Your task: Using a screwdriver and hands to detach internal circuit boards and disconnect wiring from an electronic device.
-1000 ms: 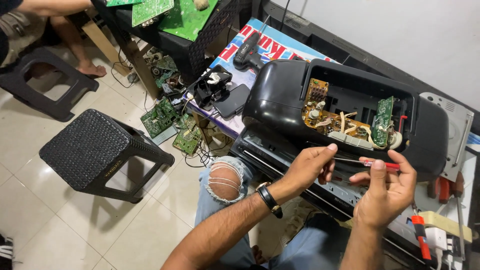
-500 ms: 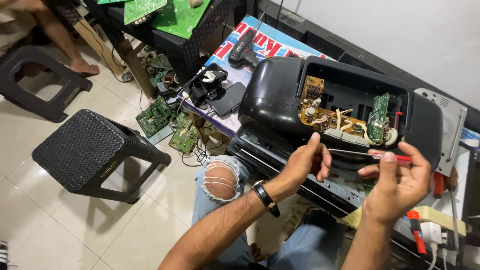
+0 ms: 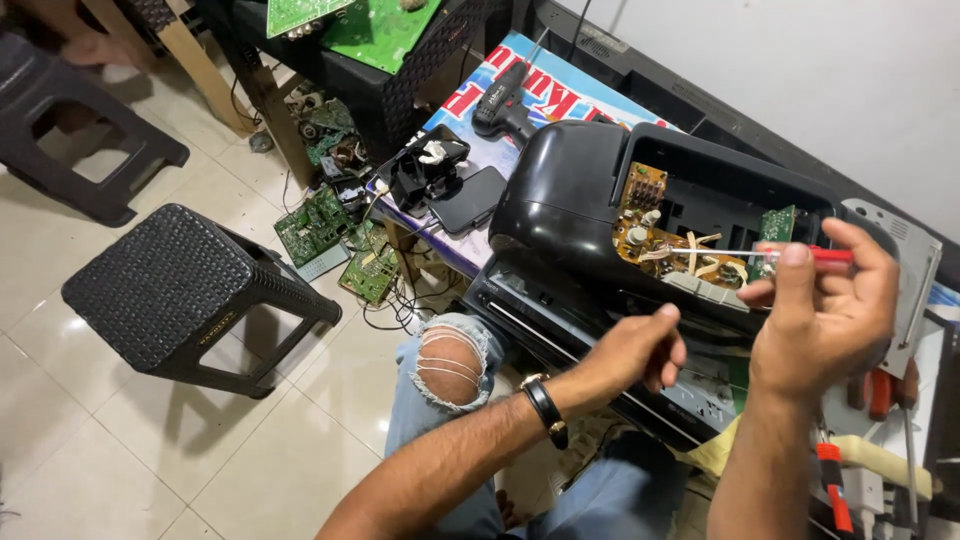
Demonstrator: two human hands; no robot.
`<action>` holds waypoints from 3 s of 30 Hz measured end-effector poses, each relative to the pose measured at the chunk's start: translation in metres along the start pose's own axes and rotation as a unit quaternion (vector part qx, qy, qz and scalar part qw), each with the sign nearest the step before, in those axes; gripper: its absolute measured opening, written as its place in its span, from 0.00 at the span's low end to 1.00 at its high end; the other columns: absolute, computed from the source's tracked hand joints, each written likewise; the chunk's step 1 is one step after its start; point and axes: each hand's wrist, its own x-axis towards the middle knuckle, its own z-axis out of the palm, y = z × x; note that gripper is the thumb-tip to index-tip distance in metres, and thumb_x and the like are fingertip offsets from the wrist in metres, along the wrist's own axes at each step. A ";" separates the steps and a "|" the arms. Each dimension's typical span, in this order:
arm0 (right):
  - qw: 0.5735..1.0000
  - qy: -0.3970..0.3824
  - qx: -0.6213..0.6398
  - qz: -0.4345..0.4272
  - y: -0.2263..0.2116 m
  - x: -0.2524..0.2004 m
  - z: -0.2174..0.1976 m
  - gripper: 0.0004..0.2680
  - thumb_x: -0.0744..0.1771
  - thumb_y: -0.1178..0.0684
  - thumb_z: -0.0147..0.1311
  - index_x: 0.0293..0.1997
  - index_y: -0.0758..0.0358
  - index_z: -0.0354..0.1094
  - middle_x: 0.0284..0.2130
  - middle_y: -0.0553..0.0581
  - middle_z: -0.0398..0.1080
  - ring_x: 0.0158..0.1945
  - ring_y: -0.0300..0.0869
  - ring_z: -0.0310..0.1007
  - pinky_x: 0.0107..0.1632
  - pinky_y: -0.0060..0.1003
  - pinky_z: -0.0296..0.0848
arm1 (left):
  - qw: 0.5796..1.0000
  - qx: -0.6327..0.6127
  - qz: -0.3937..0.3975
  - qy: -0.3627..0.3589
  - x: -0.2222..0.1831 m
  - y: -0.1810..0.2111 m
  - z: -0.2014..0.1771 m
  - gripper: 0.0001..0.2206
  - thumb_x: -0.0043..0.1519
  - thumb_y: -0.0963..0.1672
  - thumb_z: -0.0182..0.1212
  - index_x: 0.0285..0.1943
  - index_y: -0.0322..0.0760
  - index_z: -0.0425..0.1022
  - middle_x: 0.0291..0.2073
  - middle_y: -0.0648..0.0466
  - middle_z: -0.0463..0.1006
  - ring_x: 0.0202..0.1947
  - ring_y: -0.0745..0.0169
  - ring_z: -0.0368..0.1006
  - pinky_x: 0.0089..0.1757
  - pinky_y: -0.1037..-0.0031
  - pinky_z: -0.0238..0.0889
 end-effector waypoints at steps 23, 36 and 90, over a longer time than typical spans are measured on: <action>0.988 -0.084 -0.113 -0.067 0.053 0.011 0.059 0.08 0.76 0.67 0.55 0.62 0.81 0.64 0.39 0.72 0.76 0.28 0.47 0.74 0.31 0.34 0.73 | 0.778 0.610 0.095 -0.115 -0.002 -0.044 0.026 0.13 0.58 0.46 0.48 0.34 0.32 0.76 0.26 0.41 0.81 0.29 0.31 0.78 0.27 0.48 0.70; 0.984 -0.087 -0.134 -0.080 0.052 0.009 0.058 0.08 0.76 0.66 0.56 0.62 0.80 0.66 0.39 0.71 0.76 0.28 0.47 0.74 0.32 0.34 0.72 | 0.766 0.624 0.086 -0.125 -0.004 -0.040 0.027 0.13 0.59 0.45 0.50 0.33 0.32 0.77 0.25 0.44 0.81 0.28 0.35 0.79 0.26 0.52 0.71; 0.941 -0.178 -0.198 -0.207 0.040 0.022 0.072 0.16 0.72 0.71 0.61 0.70 0.76 0.67 0.44 0.68 0.77 0.36 0.48 0.72 0.40 0.41 0.76 | 0.717 0.661 0.036 -0.216 -0.008 -0.052 0.029 0.11 0.58 0.39 0.50 0.22 0.36 0.71 0.18 0.58 0.75 0.20 0.62 0.70 0.25 0.71 0.68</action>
